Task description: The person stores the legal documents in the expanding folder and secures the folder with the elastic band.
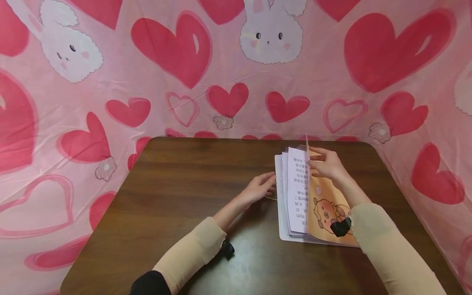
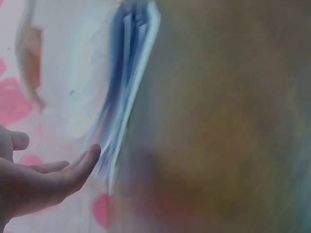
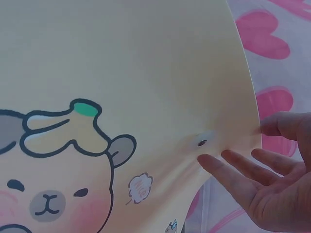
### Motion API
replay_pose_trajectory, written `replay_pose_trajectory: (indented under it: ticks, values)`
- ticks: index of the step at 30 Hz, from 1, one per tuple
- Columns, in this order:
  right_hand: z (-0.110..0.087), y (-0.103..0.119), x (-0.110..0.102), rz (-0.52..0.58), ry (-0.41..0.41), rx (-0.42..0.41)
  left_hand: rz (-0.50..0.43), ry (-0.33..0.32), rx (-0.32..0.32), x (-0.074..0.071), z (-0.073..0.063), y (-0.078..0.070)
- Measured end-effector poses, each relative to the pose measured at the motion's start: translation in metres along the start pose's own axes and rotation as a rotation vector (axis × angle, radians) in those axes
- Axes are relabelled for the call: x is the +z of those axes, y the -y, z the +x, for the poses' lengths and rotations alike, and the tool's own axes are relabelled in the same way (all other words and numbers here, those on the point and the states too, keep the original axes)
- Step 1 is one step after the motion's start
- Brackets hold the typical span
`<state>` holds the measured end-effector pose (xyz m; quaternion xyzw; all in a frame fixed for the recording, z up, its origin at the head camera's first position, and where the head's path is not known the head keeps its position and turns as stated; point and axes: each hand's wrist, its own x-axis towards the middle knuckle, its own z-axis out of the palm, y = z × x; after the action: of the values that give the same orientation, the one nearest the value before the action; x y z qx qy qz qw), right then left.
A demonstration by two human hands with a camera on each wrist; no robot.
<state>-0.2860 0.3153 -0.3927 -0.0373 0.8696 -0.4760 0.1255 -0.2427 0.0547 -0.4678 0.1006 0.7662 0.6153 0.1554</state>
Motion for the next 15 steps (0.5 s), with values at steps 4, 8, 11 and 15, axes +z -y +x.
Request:
replay_pose_trajectory:
  ticks: [4, 8, 11, 15]
  values:
    - [0.0, -0.001, 0.002, -0.033, -0.005, -0.013, -0.158, -0.011, -0.024, -0.022, 0.0, -0.006]
    - [0.001, -0.003, 0.007, -0.083, -0.013, -0.036, -0.228, -0.049, -0.037, -0.044, -0.002, -0.011]
    - [0.002, -0.004, 0.012, -0.138, -0.039, -0.058, -0.241, -0.083, -0.045, -0.057, -0.004, -0.013]
    - [0.004, -0.007, 0.018, -0.188, -0.073, -0.094, -0.172, -0.116, -0.037, -0.07, -0.006, -0.01]
